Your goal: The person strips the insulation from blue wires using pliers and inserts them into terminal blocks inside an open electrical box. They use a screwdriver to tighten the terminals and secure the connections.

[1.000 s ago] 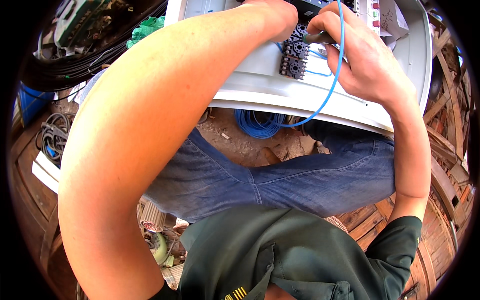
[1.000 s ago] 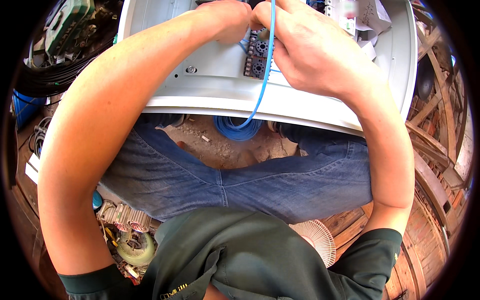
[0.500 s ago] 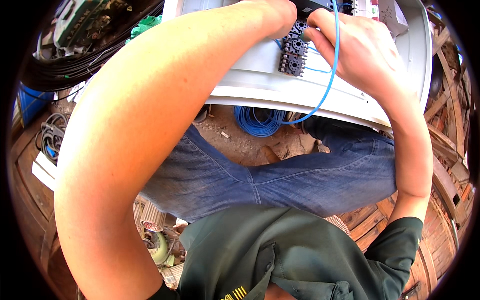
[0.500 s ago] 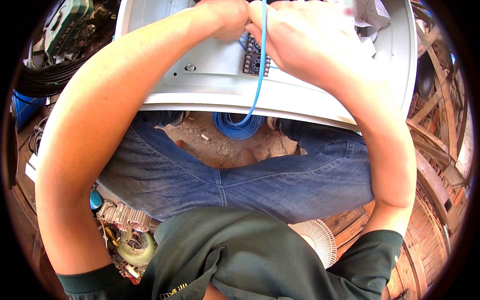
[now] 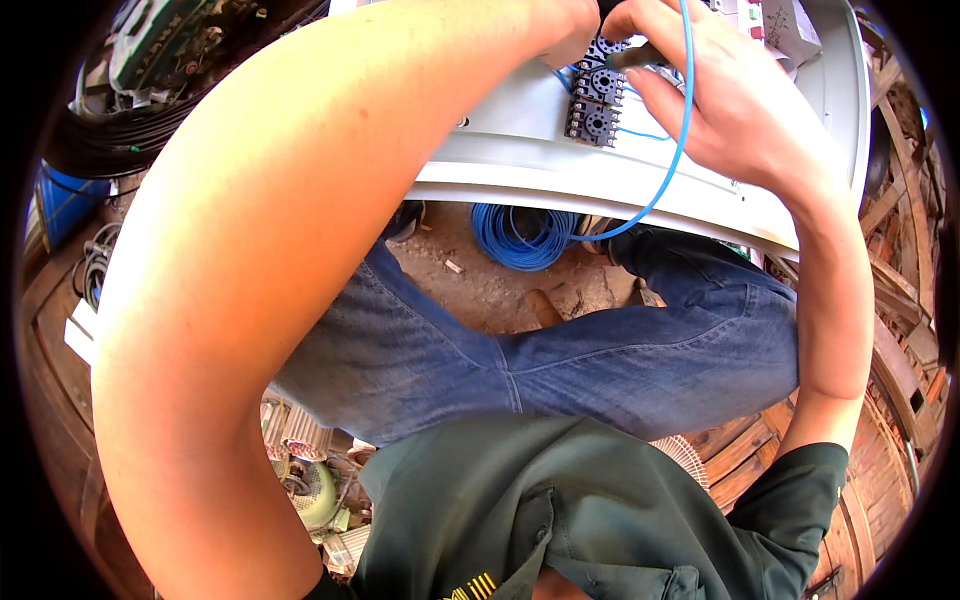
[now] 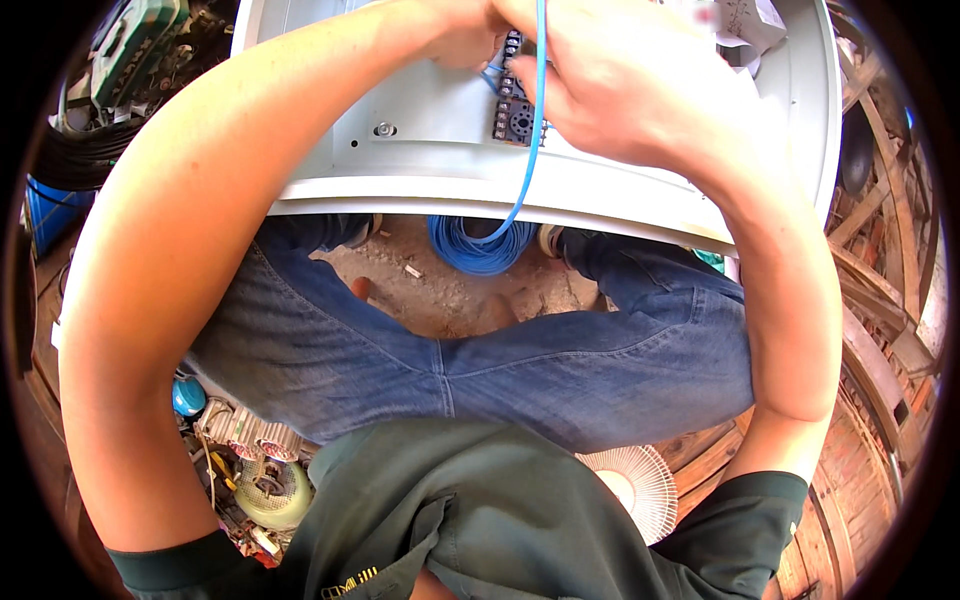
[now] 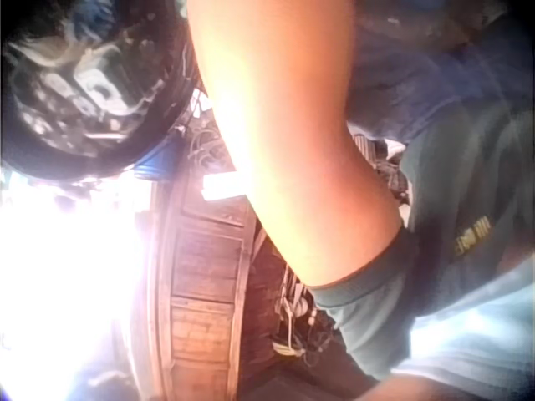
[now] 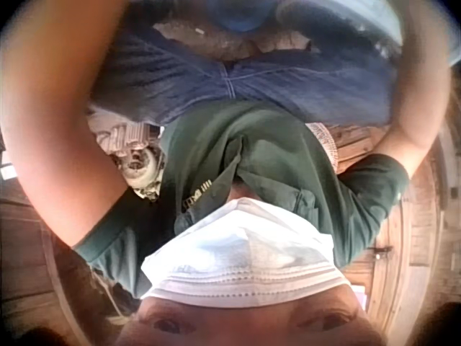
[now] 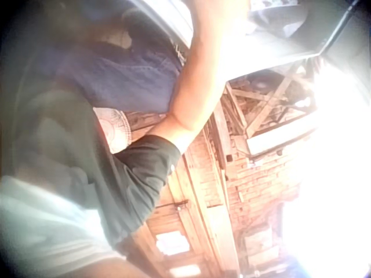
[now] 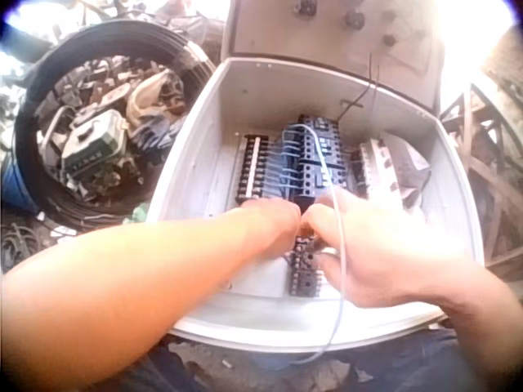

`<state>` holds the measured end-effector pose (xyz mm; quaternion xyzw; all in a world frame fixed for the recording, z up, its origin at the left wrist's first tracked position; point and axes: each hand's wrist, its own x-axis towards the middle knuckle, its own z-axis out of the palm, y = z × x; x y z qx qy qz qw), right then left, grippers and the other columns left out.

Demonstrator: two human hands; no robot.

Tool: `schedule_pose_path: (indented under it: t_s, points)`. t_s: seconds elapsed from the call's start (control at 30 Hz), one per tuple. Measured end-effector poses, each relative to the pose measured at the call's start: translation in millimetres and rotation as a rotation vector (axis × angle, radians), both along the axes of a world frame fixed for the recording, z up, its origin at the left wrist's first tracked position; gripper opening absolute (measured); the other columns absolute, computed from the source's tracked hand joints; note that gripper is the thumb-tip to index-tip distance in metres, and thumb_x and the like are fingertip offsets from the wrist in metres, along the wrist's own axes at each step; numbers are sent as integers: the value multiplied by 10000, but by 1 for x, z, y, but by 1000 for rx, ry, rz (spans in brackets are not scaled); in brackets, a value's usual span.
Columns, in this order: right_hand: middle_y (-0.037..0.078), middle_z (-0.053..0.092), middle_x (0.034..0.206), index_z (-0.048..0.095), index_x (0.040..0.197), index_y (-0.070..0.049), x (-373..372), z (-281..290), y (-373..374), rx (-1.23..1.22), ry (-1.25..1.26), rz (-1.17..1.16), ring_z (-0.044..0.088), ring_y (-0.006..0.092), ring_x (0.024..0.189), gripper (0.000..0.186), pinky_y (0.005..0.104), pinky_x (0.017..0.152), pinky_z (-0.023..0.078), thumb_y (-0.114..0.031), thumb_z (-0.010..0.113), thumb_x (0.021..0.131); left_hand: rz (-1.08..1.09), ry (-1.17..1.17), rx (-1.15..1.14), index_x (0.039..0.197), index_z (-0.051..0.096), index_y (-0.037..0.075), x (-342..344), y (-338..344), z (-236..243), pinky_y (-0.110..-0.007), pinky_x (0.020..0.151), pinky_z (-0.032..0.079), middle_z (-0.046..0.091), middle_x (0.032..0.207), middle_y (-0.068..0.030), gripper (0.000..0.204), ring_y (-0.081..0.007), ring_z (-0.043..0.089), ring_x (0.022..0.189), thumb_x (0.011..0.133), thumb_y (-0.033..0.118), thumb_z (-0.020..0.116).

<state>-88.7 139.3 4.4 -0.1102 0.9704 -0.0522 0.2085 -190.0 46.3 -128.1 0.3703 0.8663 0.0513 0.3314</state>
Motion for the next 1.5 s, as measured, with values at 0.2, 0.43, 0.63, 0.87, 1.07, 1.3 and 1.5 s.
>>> schedule_pose_path:
  t_s: [0.2, 0.43, 0.63, 0.87, 1.07, 1.3, 1.5]
  points:
    - [218, 546, 924, 543, 952, 4, 3, -22, 25, -240, 71, 89, 561, 410, 849, 84, 474, 758, 466, -55, 493, 917, -102, -40, -251, 1048, 777, 125, -6, 10, 7, -409, 898, 552, 735, 1118, -133, 263, -309, 690, 1091, 797, 189, 728]
    - [209, 541, 914, 534, 956, 2, 1, -17, 21, -187, 84, 146, 559, 409, 855, 91, 477, 753, 467, -34, 513, 875, -64, -19, -232, 1054, 777, 141, -3, 6, -1, -425, 878, 562, 735, 1123, -127, 267, -306, 690, 1090, 798, 171, 704]
    - [207, 550, 912, 527, 941, 4, 5, -20, 35, -238, 94, 217, 567, 405, 842, 106, 464, 736, 479, -45, 540, 848, -82, -65, -162, 1080, 766, 98, -1, 14, 5, -427, 900, 561, 725, 1162, -137, 281, -309, 684, 1113, 823, 176, 683]
    - [189, 587, 837, 527, 913, -6, -5, -6, 4, 23, -49, 50, 606, 402, 779, 87, 476, 684, 493, -80, 557, 877, 71, -52, -120, 1078, 761, 78, 5, -1, 9, -418, 890, 565, 723, 1149, -160, 288, -320, 692, 1088, 824, 188, 683]
    - [192, 576, 817, 533, 923, -16, -1, -18, 21, -119, 81, 186, 602, 400, 763, 94, 484, 685, 486, -90, 569, 878, 54, -137, -109, 1088, 758, 66, 1, -6, 23, -417, 893, 563, 728, 1123, -169, 300, -317, 695, 1083, 822, 179, 680]
    - [136, 653, 744, 595, 1044, -73, 3, -35, 14, -41, 330, 156, 672, 336, 745, 191, 438, 670, 512, -247, 627, 970, 211, -199, -9, 1079, 764, 95, 1, -8, -4, -409, 891, 555, 722, 1147, -161, 285, -302, 688, 1102, 829, 213, 697]
    - [176, 605, 744, 556, 947, -17, 6, -25, 22, -225, 368, 307, 629, 385, 712, 142, 476, 644, 496, -147, 599, 909, 45, -72, -121, 1044, 774, 102, 2, 2, 5, -408, 870, 560, 733, 1115, -150, 258, -304, 696, 1071, 825, 203, 679]
